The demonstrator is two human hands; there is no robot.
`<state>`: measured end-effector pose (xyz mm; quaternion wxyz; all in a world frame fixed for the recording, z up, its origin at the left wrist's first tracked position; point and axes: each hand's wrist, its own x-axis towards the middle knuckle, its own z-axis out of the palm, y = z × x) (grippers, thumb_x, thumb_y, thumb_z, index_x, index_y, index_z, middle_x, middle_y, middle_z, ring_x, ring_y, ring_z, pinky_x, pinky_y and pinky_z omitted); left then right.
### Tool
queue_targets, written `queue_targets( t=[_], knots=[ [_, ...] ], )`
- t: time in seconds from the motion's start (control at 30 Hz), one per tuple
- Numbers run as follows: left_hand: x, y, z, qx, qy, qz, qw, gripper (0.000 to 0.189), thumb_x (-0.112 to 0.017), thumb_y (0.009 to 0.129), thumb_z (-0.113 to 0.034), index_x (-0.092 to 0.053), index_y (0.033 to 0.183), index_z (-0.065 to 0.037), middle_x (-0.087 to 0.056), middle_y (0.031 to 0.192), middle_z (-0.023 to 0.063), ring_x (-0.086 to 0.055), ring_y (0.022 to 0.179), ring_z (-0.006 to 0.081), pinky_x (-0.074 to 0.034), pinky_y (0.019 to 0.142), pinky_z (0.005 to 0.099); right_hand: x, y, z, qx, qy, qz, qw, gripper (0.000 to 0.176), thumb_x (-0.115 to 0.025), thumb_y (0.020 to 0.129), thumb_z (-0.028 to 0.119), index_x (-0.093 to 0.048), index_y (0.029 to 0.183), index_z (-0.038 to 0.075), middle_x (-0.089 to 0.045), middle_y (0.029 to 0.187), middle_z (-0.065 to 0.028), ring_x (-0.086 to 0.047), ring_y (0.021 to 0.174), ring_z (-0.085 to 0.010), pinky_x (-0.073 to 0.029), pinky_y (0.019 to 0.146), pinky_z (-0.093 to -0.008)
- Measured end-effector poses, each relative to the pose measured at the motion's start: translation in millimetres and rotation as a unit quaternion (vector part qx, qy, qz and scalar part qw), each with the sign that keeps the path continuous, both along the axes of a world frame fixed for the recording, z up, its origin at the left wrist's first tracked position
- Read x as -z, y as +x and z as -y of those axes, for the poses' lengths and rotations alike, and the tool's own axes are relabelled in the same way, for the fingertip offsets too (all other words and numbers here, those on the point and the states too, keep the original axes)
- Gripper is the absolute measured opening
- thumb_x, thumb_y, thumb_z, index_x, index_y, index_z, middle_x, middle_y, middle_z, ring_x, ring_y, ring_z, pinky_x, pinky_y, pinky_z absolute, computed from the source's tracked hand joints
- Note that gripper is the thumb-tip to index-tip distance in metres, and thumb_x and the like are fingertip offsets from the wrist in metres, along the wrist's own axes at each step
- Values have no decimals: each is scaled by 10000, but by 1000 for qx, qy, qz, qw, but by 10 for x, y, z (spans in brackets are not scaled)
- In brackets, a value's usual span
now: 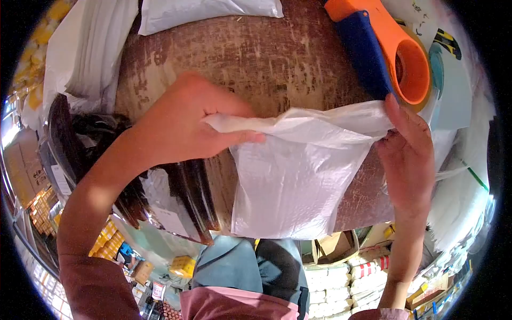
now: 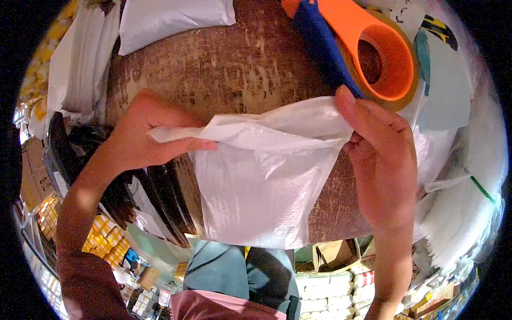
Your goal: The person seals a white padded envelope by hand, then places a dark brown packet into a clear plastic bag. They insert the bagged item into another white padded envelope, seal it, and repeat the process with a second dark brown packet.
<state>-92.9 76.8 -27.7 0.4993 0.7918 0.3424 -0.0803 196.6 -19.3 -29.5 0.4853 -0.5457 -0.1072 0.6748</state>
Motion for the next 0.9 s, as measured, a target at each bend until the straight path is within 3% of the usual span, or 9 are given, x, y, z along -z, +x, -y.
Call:
queue_targets(
  t=[0.13,0.2,0.3,0.37,0.43,0.6,0.7,0.73,0.9],
  knots=[
    [21,104,81,-127,-31,162,978,322,-776,780,-75,-697,1084,-2,-718,945,83,-667,888,120,-519,817,273,75,-104,86,-93,73,2,993,388,-500,994,293,-615,1142,-46,-665,1085,-142,-605,1057,-203,-425,945,-333],
    [-43,191,35,-156,-108,174,966,376,-759,785,-53,-669,1145,6,-710,1001,72,-650,948,115,-511,870,279,142,-117,168,-191,110,58,974,714,-453,945,536,-506,1279,-93,-593,1223,-241,-536,1205,-295,-341,1066,-395],
    [-116,275,20,-128,-59,177,974,335,-759,776,-44,-698,1102,-6,-716,955,87,-677,919,151,-527,811,292,136,-159,177,-235,137,71,960,953,-531,791,698,-445,1327,-86,-552,1272,-262,-534,1203,-323,-358,1070,-421],
    [-115,322,2,-66,17,198,978,288,-763,766,-43,-715,1048,-11,-717,916,104,-691,870,173,-530,754,295,169,-212,162,-125,157,-50,978,1005,-617,718,687,-409,1342,-73,-537,1284,-259,-539,1188,-324,-378,1061,-424],
    [-97,361,-4,-29,75,211,974,233,-765,755,-40,-728,983,-17,-714,865,113,-699,806,190,-529,695,293,185,-217,138,-96,169,-28,981,1023,-711,667,628,-381,1351,-58,-534,1280,-249,-549,1168,-317,-401,1047,-420],
    [-164,441,-25,3,171,185,968,104,-750,750,-35,-725,850,-20,-697,739,95,-686,658,160,-515,602,268,52,-398,146,-64,134,262,954,900,-882,647,261,-376,1326,-41,-564,1220,-190,-588,1083,-263,-445,996,-384],
    [-167,486,-35,-36,153,197,968,67,-738,764,-45,-717,820,-15,-688,702,77,-667,630,116,-508,588,253,-16,-515,251,-66,224,524,819,637,-830,712,105,-489,1233,-27,-561,1202,-198,-571,1106,-274,-450,991,-380],
    [-167,502,-23,-60,139,205,967,62,-735,771,-49,-714,816,-12,-685,695,70,-660,628,102,-506,588,249,-187,-456,263,-161,239,651,702,574,-819,715,77,-526,1200,-18,-548,1222,-205,-564,1124,-285,-448,995,-386],
    [-213,495,-137,-62,20,134,989,72,-721,805,-57,-704,844,2,-676,701,28,-622,664,55,-496,625,225,92,-705,234,-103,325,690,638,371,-817,710,89,-690,1055,39,-424,1392,-225,-480,1266,-381,-453,1006,-460]
  ],
)
